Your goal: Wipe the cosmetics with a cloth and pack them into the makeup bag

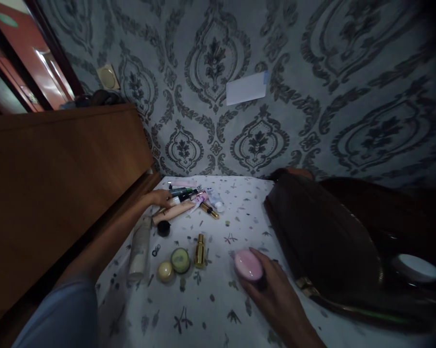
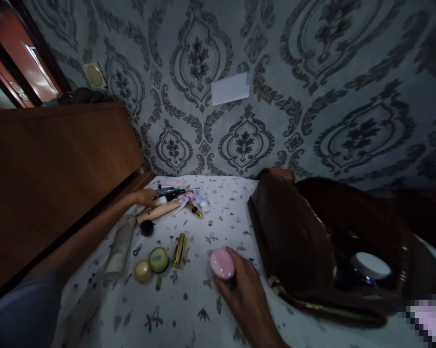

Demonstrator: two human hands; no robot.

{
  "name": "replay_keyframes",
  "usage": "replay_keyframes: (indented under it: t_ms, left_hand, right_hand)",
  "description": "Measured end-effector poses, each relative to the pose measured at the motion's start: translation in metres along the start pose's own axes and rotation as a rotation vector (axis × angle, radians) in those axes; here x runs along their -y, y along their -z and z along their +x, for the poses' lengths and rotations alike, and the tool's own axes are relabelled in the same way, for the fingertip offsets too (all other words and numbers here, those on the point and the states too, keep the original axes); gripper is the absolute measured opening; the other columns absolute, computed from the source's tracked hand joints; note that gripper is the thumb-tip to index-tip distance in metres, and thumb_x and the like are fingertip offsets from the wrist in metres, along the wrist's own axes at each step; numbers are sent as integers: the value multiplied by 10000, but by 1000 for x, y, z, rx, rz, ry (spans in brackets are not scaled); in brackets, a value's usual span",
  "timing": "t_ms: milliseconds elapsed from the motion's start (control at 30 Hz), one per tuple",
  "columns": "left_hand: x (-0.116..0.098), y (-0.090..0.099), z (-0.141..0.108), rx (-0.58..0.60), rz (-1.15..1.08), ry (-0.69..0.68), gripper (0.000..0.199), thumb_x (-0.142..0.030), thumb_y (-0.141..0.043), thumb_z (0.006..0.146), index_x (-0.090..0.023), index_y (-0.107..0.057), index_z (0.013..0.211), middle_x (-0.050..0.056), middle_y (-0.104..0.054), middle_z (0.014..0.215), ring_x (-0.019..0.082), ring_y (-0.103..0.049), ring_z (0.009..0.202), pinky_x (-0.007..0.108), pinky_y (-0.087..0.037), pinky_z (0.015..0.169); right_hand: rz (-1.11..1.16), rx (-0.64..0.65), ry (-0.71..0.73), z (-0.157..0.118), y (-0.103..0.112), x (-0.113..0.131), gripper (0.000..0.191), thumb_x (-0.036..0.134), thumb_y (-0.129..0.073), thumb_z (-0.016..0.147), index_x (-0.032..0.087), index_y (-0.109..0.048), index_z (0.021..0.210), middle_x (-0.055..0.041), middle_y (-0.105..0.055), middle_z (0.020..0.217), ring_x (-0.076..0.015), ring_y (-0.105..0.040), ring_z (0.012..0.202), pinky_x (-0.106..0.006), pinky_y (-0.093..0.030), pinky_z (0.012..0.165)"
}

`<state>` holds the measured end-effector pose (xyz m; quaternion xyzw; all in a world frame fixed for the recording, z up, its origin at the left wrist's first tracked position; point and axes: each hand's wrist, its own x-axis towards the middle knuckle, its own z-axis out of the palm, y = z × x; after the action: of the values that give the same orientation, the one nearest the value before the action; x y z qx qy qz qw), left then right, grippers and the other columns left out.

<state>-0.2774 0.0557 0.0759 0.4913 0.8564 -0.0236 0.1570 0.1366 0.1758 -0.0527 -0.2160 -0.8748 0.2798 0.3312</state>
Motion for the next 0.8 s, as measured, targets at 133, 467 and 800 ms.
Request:
replay_keyframes:
  t_ms: [133,467,800]
  left_hand:
    - [-9,9,-14,-123,-93,28,284,-390,-763,723,-157,-672,858,43,-691,918,228,-631,930,397,-471,858]
    - [-84,24,-85,-338,-778,-52,566,-528,-593,801,-119,-622,1191,57,-712,934,210,-646,810,276,-484,665]
    - [-239,-69,-168,-152,-1297,-221,420,-464,-786,658,-177,-738,961,25,-738,901,239,-663,930,303,-506,839]
  right_hand:
    - [17,-10,-5,1,1,2,522,424,-559,838,180,-532,1299,-131,-650,1188,-297,-628,1079,-463,-515,918]
    - [74,45,-47,5,4,12,645,379,-614,769,179,-483,1368,-137,-608,1278,-320,-568,1176,-500,-455,995]
    - [724,204,-72,-4,44,79,591,487,-524,920,225,-388,1432,-142,-545,1382,-255,-546,1245,-438,-435,1052]
